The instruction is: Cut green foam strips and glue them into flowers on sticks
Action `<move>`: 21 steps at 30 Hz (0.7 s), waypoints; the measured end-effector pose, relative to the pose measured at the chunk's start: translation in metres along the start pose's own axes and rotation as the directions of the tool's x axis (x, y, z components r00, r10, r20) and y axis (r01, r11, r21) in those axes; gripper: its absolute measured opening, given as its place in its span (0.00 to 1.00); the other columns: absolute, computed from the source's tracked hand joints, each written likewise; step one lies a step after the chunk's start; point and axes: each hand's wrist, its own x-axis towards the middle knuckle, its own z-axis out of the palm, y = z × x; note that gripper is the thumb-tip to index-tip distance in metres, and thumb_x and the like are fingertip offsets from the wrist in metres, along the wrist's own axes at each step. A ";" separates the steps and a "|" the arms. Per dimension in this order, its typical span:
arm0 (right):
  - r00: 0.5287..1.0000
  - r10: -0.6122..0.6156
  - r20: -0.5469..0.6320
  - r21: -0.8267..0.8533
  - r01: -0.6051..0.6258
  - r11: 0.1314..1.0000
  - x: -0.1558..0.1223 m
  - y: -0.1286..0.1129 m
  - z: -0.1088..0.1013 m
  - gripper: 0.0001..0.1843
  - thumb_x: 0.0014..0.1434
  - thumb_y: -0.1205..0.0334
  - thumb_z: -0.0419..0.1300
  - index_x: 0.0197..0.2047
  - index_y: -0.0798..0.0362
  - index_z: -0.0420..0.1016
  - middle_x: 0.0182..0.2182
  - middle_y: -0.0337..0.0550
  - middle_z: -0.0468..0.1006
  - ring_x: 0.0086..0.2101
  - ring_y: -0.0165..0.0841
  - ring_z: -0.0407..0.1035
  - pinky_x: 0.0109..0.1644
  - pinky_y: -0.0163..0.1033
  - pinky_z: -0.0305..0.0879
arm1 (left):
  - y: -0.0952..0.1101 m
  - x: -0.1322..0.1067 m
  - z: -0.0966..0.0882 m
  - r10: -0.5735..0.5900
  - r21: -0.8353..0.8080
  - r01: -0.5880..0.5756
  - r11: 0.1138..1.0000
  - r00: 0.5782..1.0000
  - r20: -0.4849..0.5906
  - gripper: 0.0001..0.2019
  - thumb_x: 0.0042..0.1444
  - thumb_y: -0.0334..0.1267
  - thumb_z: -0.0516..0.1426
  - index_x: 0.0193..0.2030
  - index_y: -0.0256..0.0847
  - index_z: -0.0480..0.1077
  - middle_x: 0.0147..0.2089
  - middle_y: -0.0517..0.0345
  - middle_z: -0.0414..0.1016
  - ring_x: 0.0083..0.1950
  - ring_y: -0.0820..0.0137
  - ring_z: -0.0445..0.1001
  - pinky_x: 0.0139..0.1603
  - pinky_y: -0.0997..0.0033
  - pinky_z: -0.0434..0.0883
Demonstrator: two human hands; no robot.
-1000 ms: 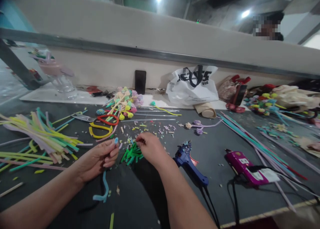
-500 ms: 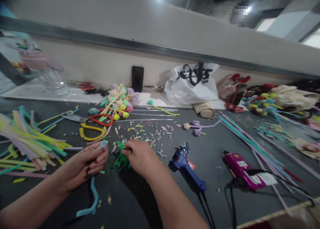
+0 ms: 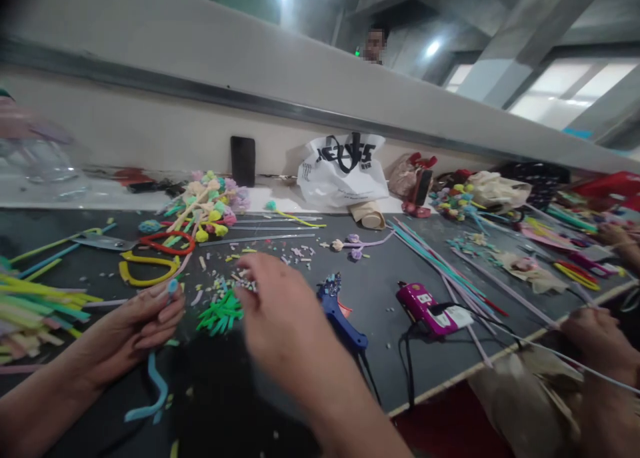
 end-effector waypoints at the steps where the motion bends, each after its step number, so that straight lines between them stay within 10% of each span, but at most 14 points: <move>1: 0.999 0.054 -0.002 -0.072 -0.054 0.996 -0.007 0.007 -0.010 0.15 0.56 0.68 0.52 0.48 0.51 0.63 0.42 0.45 0.72 0.41 0.35 0.66 0.44 0.40 0.60 | 0.000 0.000 0.000 0.000 -0.008 0.000 1.000 1.000 0.013 0.05 0.52 0.33 0.57 0.29 0.35 0.64 0.23 0.64 0.58 0.18 0.86 0.49 0.13 0.89 0.52; 6: 0.900 0.432 -0.063 -0.556 -0.391 0.733 -0.048 0.071 -0.016 0.24 0.50 0.69 0.52 0.53 0.57 0.61 0.52 0.54 0.66 0.49 0.49 0.61 0.48 0.54 0.56 | 0.001 0.002 0.000 0.010 -0.040 -0.009 0.999 0.999 0.043 0.05 0.54 0.31 0.55 0.29 0.35 0.64 0.23 0.64 0.57 0.18 0.86 0.49 0.13 0.89 0.51; 9: 0.864 0.503 -0.027 -0.651 -0.397 0.647 -0.067 0.100 -0.006 0.29 0.48 0.68 0.52 0.55 0.61 0.59 0.54 0.56 0.64 0.50 0.50 0.60 0.48 0.52 0.57 | -0.001 0.002 -0.001 0.024 -0.052 -0.021 0.998 0.998 0.059 0.04 0.54 0.32 0.55 0.30 0.34 0.64 0.23 0.64 0.58 0.18 0.86 0.49 0.14 0.88 0.50; 21: 0.876 0.482 0.004 -0.321 -0.455 0.831 -0.044 0.123 -0.027 0.34 0.41 0.71 0.52 0.55 0.61 0.56 0.42 0.56 0.74 0.42 0.43 0.69 0.47 0.44 0.62 | -0.005 0.009 -0.001 0.036 -0.136 -0.023 0.990 0.995 0.092 0.05 0.53 0.32 0.56 0.30 0.35 0.63 0.22 0.64 0.60 0.17 0.86 0.50 0.14 0.85 0.46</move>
